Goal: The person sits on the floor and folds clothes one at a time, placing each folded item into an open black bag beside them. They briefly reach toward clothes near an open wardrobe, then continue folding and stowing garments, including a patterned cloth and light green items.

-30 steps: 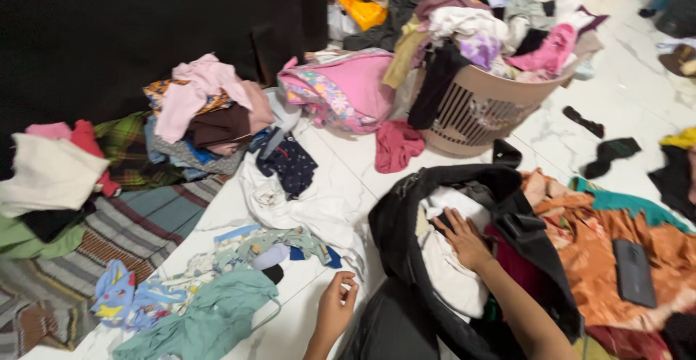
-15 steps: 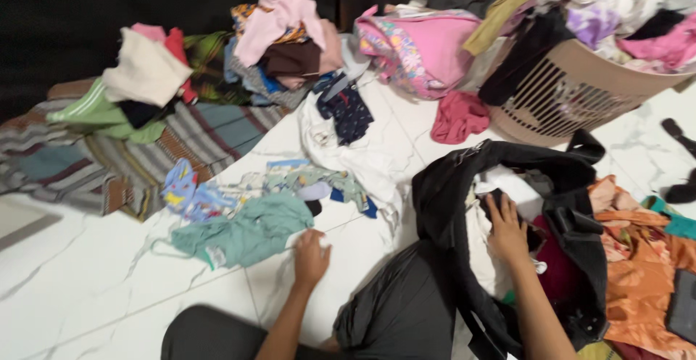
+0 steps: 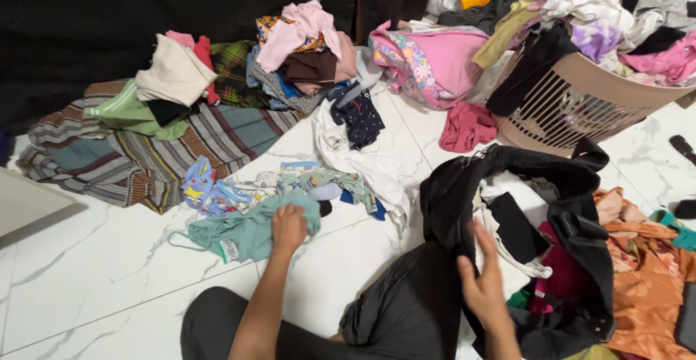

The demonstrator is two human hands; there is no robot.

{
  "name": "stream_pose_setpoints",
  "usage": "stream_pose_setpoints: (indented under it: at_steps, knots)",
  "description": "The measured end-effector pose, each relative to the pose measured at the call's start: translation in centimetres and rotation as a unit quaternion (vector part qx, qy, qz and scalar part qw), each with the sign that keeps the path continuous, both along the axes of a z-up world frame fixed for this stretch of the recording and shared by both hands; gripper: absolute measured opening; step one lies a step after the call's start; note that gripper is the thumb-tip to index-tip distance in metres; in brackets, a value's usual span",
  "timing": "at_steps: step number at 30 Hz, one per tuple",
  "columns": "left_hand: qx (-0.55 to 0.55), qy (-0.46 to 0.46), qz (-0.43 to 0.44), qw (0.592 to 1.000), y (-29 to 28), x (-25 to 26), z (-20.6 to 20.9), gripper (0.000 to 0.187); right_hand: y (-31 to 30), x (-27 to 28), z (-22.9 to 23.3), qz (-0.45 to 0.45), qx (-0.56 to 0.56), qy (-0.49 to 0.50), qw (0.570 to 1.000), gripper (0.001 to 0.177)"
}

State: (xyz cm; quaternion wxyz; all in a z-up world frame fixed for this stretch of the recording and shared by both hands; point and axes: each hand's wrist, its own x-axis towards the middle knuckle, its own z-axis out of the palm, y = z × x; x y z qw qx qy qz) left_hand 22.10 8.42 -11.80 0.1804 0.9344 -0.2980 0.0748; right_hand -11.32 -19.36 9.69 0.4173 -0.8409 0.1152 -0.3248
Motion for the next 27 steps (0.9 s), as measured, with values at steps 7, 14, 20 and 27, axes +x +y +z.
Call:
stream_pose_setpoints:
  at_steps: [7,14,20,27]
  knots:
    - [-0.366,0.158,0.018,0.917,-2.4,-0.7,10.9,0.018,6.8,10.0,-7.5,0.142,0.087,0.137,0.976,0.063]
    - [-0.504,0.266,0.047,0.82,-3.0,1.2,13.7,0.021,8.2,16.7,-16.2,0.114,0.199,0.113,0.967,0.048]
    - [-0.328,0.353,-0.037,0.876,-3.4,-2.0,14.6,0.072,3.7,16.1,-16.1,0.101,0.525,0.109,0.838,0.035]
    - [-0.237,0.135,-0.147,0.951,-5.4,-9.6,20.7,0.074,3.1,16.2,-9.2,0.152,0.234,0.186,0.942,0.043]
